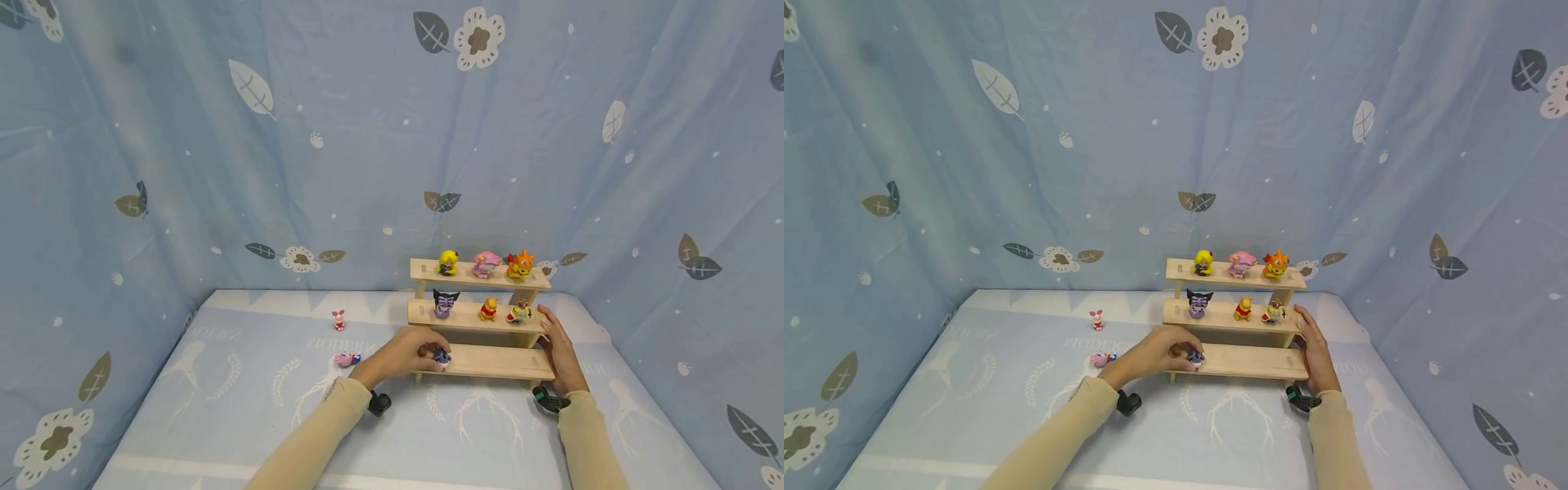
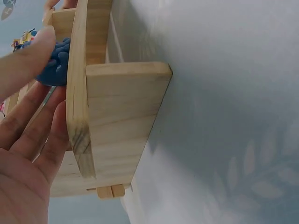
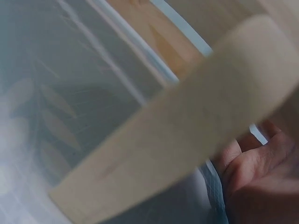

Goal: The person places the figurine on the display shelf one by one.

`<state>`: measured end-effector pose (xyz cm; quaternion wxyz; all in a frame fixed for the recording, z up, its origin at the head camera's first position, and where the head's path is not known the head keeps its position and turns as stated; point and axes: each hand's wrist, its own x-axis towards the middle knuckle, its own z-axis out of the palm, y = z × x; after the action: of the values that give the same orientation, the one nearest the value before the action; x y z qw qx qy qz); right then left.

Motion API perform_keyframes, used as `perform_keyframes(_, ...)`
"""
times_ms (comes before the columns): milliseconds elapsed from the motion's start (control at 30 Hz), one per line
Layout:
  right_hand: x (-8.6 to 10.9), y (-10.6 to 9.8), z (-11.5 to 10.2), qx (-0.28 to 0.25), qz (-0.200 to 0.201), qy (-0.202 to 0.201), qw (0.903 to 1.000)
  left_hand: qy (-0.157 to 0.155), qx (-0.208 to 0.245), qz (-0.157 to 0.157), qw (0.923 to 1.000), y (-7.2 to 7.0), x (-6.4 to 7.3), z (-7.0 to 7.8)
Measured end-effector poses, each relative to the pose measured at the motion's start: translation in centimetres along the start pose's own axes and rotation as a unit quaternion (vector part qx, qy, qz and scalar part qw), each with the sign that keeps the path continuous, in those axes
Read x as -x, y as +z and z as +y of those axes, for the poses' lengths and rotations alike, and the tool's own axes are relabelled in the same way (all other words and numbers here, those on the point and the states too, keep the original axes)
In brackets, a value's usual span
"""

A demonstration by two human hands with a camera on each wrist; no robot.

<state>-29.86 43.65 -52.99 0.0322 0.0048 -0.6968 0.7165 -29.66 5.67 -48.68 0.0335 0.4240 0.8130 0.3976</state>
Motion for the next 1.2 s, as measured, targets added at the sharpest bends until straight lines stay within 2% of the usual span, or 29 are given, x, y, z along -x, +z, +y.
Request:
perform_keyframes(233, 0.8, 0.8, -1.4, 0.007, -0.005, 0.001, 1.0000, -0.008, 0.015, 0.008, 0.9998, 0.4, 0.0, -0.1)
perform_keyframes(433, 1.1, 1.1, -1.9, 0.010, -0.006, 0.006, 0.9999, 0.001, 0.045, 0.011, 0.9989, 0.4, 0.1, -0.3)
perform_keyframes(633, 0.8, 0.9, -1.6, 0.009, -0.006, 0.005, 0.9999, 0.004, 0.043, 0.013, 0.9990, 0.4, 0.0, -0.5)
perform_keyframes(933, -0.1, 0.2, -0.1, 0.001, 0.010, 0.010, 0.9999, -0.012, 0.038, 0.012, 0.9991, 0.5, 0.0, -0.4)
perform_keyframes(1100, -0.1, 0.1, 0.1, -0.004, 0.014, 0.008, 0.9999, -0.019, 0.062, 0.013, 0.9978, 0.2, 0.2, -0.2)
perform_keyframes(1200, 0.0, 0.2, 0.0, -0.001, 0.010, 0.009, 0.9999, -0.028, 0.077, 0.010, 0.9966, -0.5, 0.7, 0.0)
